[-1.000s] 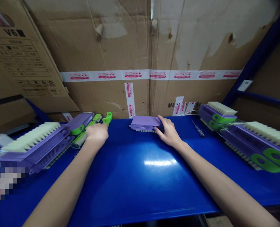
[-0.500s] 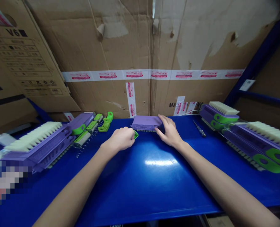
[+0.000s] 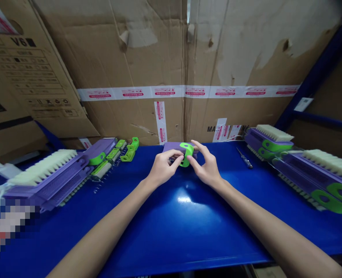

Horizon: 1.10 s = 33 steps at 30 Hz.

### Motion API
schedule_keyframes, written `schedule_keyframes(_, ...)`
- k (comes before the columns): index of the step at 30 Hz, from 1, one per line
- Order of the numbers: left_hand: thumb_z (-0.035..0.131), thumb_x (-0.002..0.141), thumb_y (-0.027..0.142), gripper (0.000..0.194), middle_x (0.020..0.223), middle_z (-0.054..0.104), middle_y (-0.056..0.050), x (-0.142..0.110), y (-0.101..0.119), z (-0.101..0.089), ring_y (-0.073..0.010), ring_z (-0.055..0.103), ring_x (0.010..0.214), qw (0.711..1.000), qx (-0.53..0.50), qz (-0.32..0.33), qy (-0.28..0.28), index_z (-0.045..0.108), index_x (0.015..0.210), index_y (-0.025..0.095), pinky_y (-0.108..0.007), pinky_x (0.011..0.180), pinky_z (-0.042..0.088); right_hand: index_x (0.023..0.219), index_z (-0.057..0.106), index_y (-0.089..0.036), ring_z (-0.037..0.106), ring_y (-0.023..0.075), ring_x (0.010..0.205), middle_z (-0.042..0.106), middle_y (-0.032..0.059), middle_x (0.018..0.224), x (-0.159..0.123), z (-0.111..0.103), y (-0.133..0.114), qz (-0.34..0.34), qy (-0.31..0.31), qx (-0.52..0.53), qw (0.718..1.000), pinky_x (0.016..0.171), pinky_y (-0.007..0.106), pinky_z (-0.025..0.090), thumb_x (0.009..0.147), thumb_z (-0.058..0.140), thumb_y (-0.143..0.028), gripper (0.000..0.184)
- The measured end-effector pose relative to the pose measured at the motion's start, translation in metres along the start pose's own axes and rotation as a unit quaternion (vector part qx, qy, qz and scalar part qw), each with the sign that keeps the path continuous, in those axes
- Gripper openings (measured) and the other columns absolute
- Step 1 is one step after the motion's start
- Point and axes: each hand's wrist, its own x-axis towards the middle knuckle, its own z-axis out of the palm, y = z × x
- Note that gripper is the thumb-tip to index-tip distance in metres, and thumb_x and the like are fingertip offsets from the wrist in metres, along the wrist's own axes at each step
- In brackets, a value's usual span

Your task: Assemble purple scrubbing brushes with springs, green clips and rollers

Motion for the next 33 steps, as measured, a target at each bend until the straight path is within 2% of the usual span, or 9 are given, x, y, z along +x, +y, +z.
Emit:
schedule_keyframes(3,0.048,0.088,0.032,0.024,0.097,0.066,-0.008,0.000,-0.008,-0.004,-0.0193,0.060,0.094,0.975,0.196,0.095,0.047,0.063,0.101,0.017,-0.032,0.080,0.051,0.133,0.040,-0.021,0.060,0.0232,0.094,0.063,0.0099,0.105,0.003,-0.003,0.006,0.059,0.051,0.007,0.997,0.086,0.040,0.049,0.088,0.045,-0.039,0.048)
schedule_keyframes(5,0.048,0.087,0.031,0.030,0.112,0.061,-0.012,0.000,-0.016,-0.006,-0.0240,0.054,0.109,0.946,0.290,0.137,0.034,0.060,0.110,0.017,-0.039,0.091,0.047,0.136,0.033,-0.019,0.061,0.0227,0.087,0.063,0.0094,0.098,0.004,-0.005,0.015,0.109,0.072,0.004,0.991,0.079,0.039,0.050,0.090,0.039,-0.039,0.050)
schedule_keyframes(8,0.050,0.086,0.035,0.046,0.133,0.047,-0.018,0.000,-0.028,-0.006,-0.0304,0.042,0.125,0.923,0.355,0.150,-0.001,0.050,0.126,0.013,-0.046,0.101,0.039,0.132,0.039,-0.018,0.061,0.0237,0.079,0.064,0.0084,0.087,0.005,-0.008,0.034,0.180,0.103,-0.017,0.978,0.071,0.038,0.050,0.090,0.038,-0.041,0.048)
schedule_keyframes(12,0.051,0.085,0.033,0.051,0.136,0.045,-0.020,0.000,-0.040,-0.001,-0.0322,0.039,0.128,0.915,0.377,0.136,-0.043,0.045,0.131,0.010,-0.049,0.104,0.035,0.125,0.045,-0.020,0.060,0.0226,0.069,0.061,0.0048,0.074,0.005,-0.005,0.054,0.218,0.119,-0.003,0.969,0.063,0.037,0.050,0.087,0.041,-0.044,0.046)
schedule_keyframes(17,0.047,0.087,0.021,0.041,0.129,0.051,-0.017,-0.001,-0.042,0.002,-0.0274,0.045,0.123,0.921,0.367,0.123,-0.041,0.048,0.127,0.013,-0.045,0.100,0.042,0.131,0.037,-0.018,0.054,0.0151,0.045,0.059,0.0038,0.078,0.004,0.003,0.058,0.333,0.058,0.121,0.933,0.046,0.032,0.050,0.084,0.045,-0.043,0.053)
schedule_keyframes(22,0.048,0.087,0.020,0.037,0.125,0.055,-0.013,-0.003,-0.045,0.002,-0.0254,0.048,0.119,0.921,0.365,0.134,-0.019,0.051,0.124,0.018,-0.041,0.095,0.048,0.130,0.038,-0.020,0.056,0.0149,0.051,0.056,0.0027,0.078,0.005,0.005,0.055,0.370,0.060,0.180,0.909,0.044,0.031,0.053,0.084,0.046,-0.039,0.050)
schedule_keyframes(27,0.051,0.086,0.019,0.034,0.119,0.058,-0.013,-0.005,-0.048,0.002,-0.0245,0.052,0.114,0.915,0.364,0.176,0.007,0.054,0.120,0.017,-0.038,0.091,0.052,0.127,0.040,-0.019,0.054,0.0122,0.052,0.054,-0.0002,0.075,0.007,0.001,0.043,0.402,0.042,0.235,0.884,0.042,0.026,0.054,0.083,0.050,-0.034,0.048)
schedule_keyframes(30,0.054,0.085,0.018,0.032,0.117,0.059,-0.013,-0.006,-0.047,0.000,-0.0246,0.054,0.111,0.906,0.375,0.197,0.011,0.055,0.117,0.016,-0.038,0.090,0.052,0.129,0.041,-0.018,0.056,0.0122,0.056,0.056,0.0022,0.082,0.007,-0.001,0.037,0.406,0.019,0.257,0.877,0.042,0.026,0.055,0.083,0.053,-0.037,0.051)
schedule_keyframes(33,0.057,0.083,0.019,0.030,0.114,0.061,-0.012,-0.005,-0.044,-0.003,-0.0247,0.056,0.107,0.896,0.392,0.210,0.011,0.057,0.112,0.017,-0.037,0.087,0.052,0.130,0.042,-0.019,0.058,0.0131,0.059,0.056,0.0041,0.086,0.006,-0.002,0.035,0.390,-0.005,0.263,0.883,0.042,0.026,0.056,0.080,0.057,-0.043,0.057)
